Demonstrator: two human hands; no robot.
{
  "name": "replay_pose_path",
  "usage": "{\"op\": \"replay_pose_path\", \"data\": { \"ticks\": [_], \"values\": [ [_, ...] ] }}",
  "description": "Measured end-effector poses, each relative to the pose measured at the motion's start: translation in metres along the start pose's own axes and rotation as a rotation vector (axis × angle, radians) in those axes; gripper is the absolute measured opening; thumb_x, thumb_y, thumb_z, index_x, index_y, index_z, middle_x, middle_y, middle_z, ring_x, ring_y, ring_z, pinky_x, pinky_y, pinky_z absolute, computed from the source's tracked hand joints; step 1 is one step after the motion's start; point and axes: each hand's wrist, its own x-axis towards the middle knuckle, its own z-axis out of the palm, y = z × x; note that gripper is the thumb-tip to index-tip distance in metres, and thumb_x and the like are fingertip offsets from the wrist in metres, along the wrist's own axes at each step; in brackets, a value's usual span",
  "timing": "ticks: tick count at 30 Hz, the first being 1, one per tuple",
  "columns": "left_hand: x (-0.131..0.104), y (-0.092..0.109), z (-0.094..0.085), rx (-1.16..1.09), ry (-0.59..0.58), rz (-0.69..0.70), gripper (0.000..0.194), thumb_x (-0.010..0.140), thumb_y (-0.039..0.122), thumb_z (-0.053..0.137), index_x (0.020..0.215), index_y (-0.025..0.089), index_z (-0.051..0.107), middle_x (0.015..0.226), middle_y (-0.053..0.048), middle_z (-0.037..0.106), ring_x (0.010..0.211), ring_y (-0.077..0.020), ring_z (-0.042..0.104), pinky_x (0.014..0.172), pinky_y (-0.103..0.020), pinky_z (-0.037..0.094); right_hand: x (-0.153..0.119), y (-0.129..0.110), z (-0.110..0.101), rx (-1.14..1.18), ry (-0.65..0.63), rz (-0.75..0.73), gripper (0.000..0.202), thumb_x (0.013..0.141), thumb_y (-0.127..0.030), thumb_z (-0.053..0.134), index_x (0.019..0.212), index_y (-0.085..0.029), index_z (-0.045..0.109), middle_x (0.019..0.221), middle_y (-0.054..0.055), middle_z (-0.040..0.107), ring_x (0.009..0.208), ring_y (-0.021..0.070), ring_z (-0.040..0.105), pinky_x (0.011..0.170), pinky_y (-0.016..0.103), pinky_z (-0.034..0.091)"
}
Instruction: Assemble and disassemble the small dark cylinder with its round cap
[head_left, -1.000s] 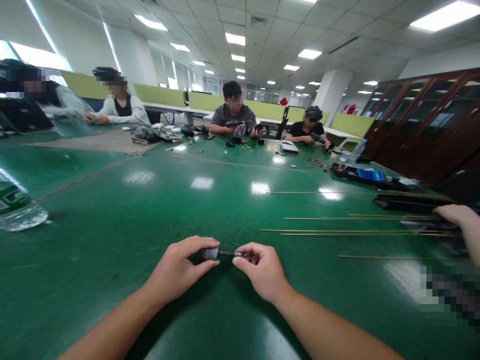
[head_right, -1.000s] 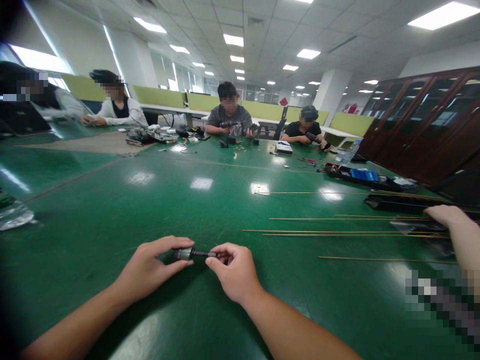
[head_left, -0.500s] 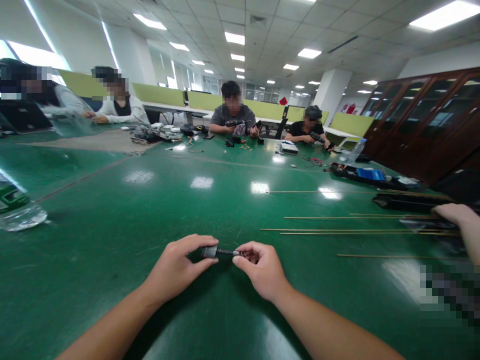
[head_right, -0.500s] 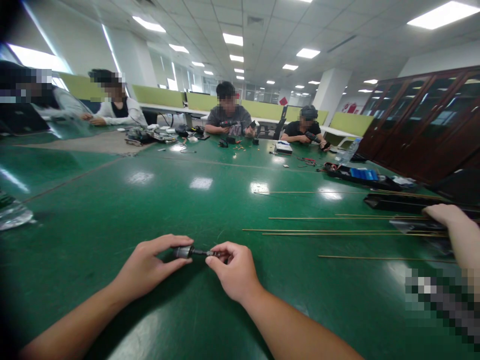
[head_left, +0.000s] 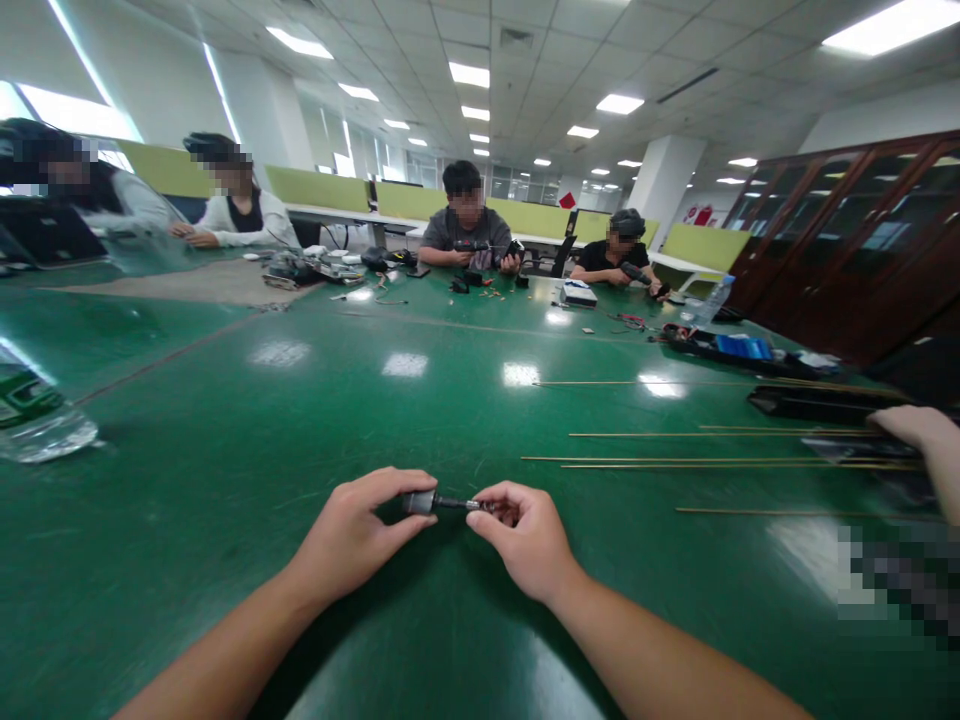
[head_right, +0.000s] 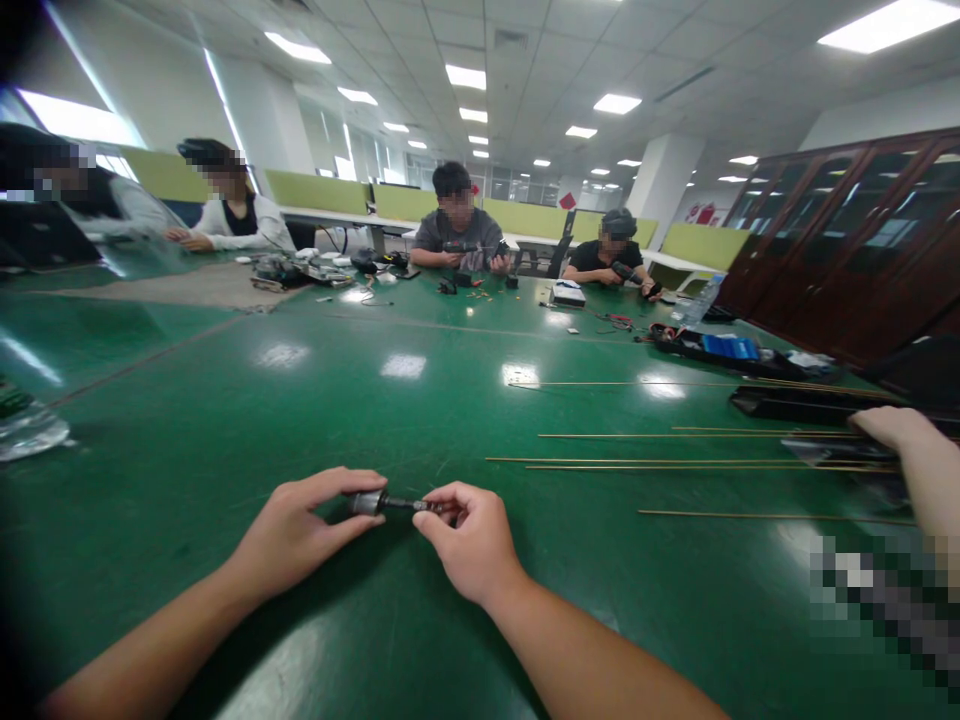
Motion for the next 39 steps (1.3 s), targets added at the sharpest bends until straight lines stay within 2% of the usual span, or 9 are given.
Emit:
{"op": "replay_pose_path", "data": {
  "ticks": [24, 34, 39],
  "values": [
    [0.0004, -0.0025, -0.0019, 0.0, 0.034, 0.052, 0.033, 0.085, 0.032, 0.074, 0.117, 0.033, 0.065, 0.112, 0.002, 0.071, 0.103, -0.0155, 0.067, 0.093, -0.029, 0.053, 0.001, 0.004, -0.0001, 0.037, 0.002, 0.017, 0.017, 0.078, -0.026, 0.075, 0.091, -0.015, 0.075, 0.074, 0.003, 0.069, 0.064, 0.0142, 0.057, 0.06, 0.025, 0.043],
    [0.0017, -0.0008, -0.003, -0.005, 0.04, 0.056, 0.032, 0.085, 0.032, 0.073, 0.116, 0.028, 0.067, 0.111, -0.003, 0.072, 0.102, -0.0192, 0.068, 0.091, -0.032, 0.055, 0.001, 0.0034, 0.0001, 0.045, 0.0, 0.014, 0.018, 0.079, -0.026, 0.074, 0.092, -0.015, 0.075, 0.075, 0.003, 0.07, 0.065, 0.0147, 0.058, 0.061, 0.025, 0.044],
    [0.0025, -0.0005, -0.0034, -0.004, 0.037, 0.044, 0.032, 0.084, 0.033, 0.074, 0.116, 0.029, 0.067, 0.111, -0.002, 0.072, 0.102, -0.0189, 0.068, 0.092, -0.032, 0.055, 0.0008, 0.0033, -0.0005, 0.04, 0.006, 0.01, 0.017, 0.078, -0.026, 0.074, 0.091, -0.015, 0.075, 0.074, 0.002, 0.069, 0.064, 0.0143, 0.057, 0.06, 0.024, 0.043]
  ]
}}
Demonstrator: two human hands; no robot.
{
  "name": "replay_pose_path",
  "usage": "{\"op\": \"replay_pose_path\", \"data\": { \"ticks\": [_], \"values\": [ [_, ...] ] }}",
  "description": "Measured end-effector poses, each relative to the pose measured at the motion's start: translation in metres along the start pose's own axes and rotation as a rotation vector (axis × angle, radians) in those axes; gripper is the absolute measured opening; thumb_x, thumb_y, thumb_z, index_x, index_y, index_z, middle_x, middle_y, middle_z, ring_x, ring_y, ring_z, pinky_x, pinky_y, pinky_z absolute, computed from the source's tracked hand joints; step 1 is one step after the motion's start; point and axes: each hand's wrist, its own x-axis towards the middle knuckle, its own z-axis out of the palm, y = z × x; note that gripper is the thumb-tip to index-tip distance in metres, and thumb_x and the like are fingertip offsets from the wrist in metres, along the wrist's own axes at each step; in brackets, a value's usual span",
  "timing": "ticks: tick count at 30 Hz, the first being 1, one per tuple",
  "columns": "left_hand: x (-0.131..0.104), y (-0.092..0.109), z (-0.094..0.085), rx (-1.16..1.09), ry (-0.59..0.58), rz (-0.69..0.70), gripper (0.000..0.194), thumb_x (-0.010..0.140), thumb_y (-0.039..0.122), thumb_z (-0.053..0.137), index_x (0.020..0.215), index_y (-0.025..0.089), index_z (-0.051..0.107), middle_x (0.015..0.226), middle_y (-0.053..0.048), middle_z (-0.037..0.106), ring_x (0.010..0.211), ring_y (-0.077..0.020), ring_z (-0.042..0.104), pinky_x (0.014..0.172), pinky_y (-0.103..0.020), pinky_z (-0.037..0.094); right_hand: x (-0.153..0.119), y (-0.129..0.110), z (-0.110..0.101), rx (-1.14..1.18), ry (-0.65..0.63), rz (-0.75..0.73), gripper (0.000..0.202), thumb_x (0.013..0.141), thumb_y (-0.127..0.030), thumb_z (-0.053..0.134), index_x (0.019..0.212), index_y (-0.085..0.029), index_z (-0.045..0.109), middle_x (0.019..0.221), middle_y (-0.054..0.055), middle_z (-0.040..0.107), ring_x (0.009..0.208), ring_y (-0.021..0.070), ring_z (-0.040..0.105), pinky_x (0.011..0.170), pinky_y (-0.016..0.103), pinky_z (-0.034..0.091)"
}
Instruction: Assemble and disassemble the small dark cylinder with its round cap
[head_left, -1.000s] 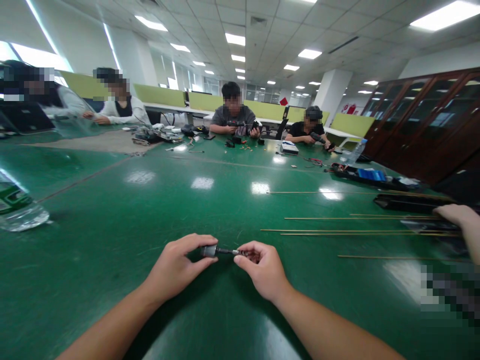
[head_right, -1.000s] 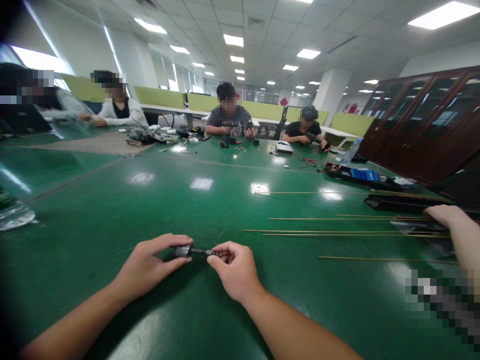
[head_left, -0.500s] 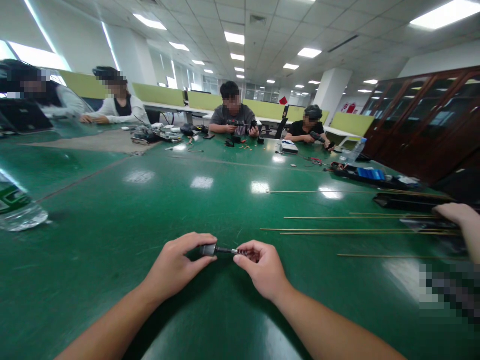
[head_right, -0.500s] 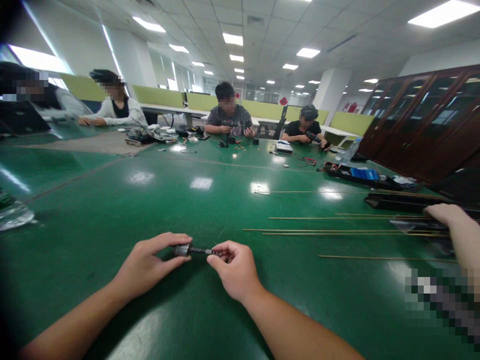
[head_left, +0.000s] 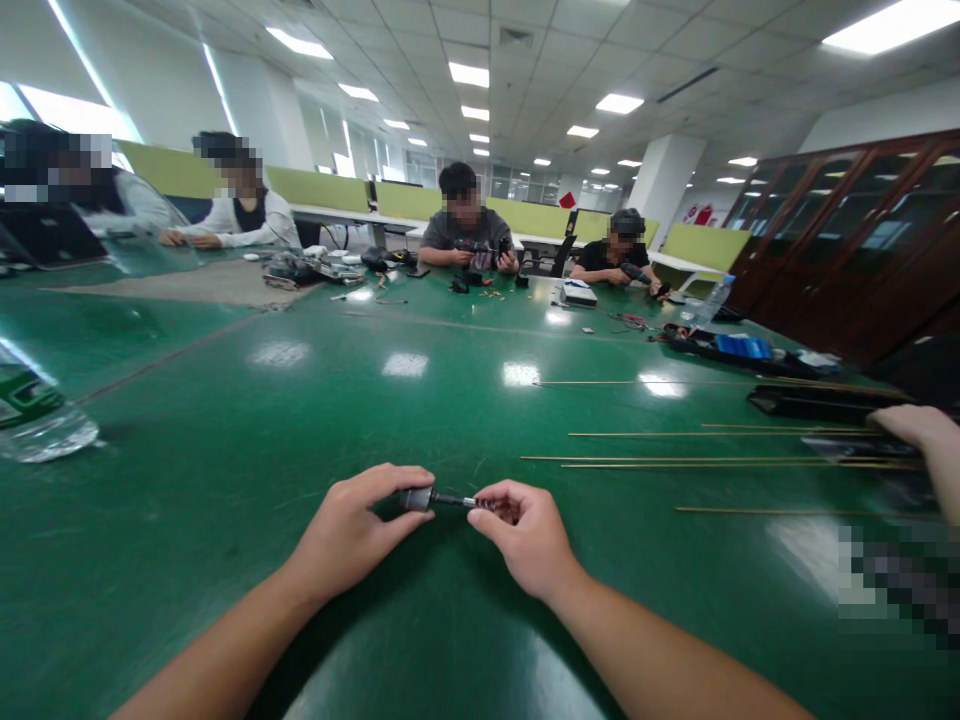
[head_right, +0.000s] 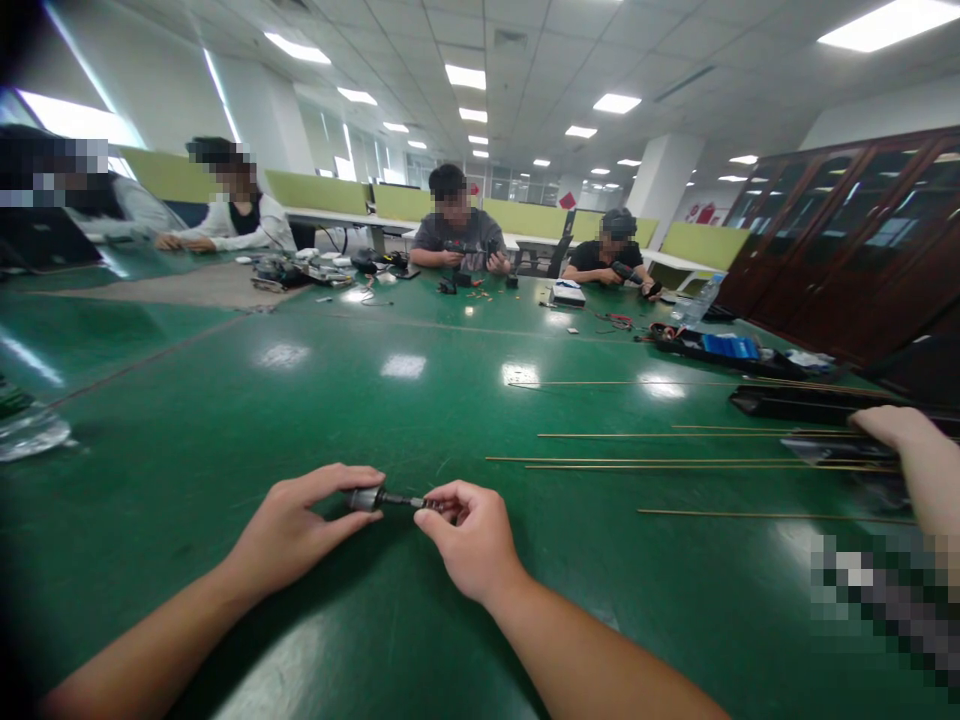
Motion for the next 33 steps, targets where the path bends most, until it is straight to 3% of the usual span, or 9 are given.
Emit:
{"op": "replay_pose_path", "data": {
  "ticks": [16, 22, 28, 31, 33],
  "values": [
    [-0.001, -0.001, 0.001, -0.007, -0.02, -0.017, 0.032, 0.085, 0.032, 0.073, 0.116, 0.03, 0.067, 0.112, -0.001, 0.071, 0.103, -0.0177, 0.067, 0.093, -0.031, 0.053, 0.0, 0.0, 0.001, 0.003, 0.005, 0.01, 0.018, 0.077, -0.027, 0.075, 0.09, -0.015, 0.075, 0.073, 0.002, 0.069, 0.063, 0.0138, 0.057, 0.059, 0.024, 0.043],
    [0.004, -0.007, -0.008, 0.088, 0.059, -0.076, 0.035, 0.083, 0.042, 0.073, 0.115, 0.027, 0.068, 0.109, -0.004, 0.072, 0.1, -0.0224, 0.068, 0.091, -0.034, 0.054, -0.002, 0.001, 0.002, -0.011, 0.004, -0.002, 0.019, 0.078, -0.029, 0.076, 0.091, -0.016, 0.075, 0.072, 0.002, 0.069, 0.064, 0.0143, 0.058, 0.06, 0.024, 0.044],
    [0.01, -0.026, -0.038, 0.219, 0.21, -0.246, 0.047, 0.087, 0.051, 0.066, 0.124, 0.021, 0.065, 0.108, -0.006, 0.074, 0.092, -0.0229, 0.071, 0.078, -0.029, 0.056, -0.004, 0.0, 0.002, 0.001, -0.044, -0.01, 0.028, 0.089, -0.042, 0.065, 0.089, -0.015, 0.074, 0.076, 0.005, 0.072, 0.067, 0.0154, 0.063, 0.062, 0.025, 0.047],
    [0.0, -0.047, -0.068, 0.204, 0.226, -0.367, 0.045, 0.092, 0.05, 0.059, 0.124, 0.02, 0.064, 0.102, -0.002, 0.077, 0.085, -0.0198, 0.073, 0.07, -0.023, 0.056, -0.005, 0.002, 0.003, -0.037, -0.088, -0.016, 0.039, 0.096, -0.047, 0.055, 0.08, -0.015, 0.071, 0.069, 0.003, 0.07, 0.062, 0.0139, 0.062, 0.059, 0.023, 0.044],
    [-0.015, -0.06, -0.091, 0.181, 0.199, -0.365, 0.043, 0.095, 0.049, 0.056, 0.125, 0.017, 0.06, 0.104, -0.002, 0.077, 0.09, -0.0178, 0.074, 0.073, -0.023, 0.057, -0.006, 0.003, 0.003, -0.081, -0.106, -0.036, 0.042, 0.098, -0.047, 0.052, 0.077, -0.015, 0.07, 0.067, 0.002, 0.068, 0.062, 0.0132, 0.061, 0.06, 0.023, 0.043]
  ]
}}
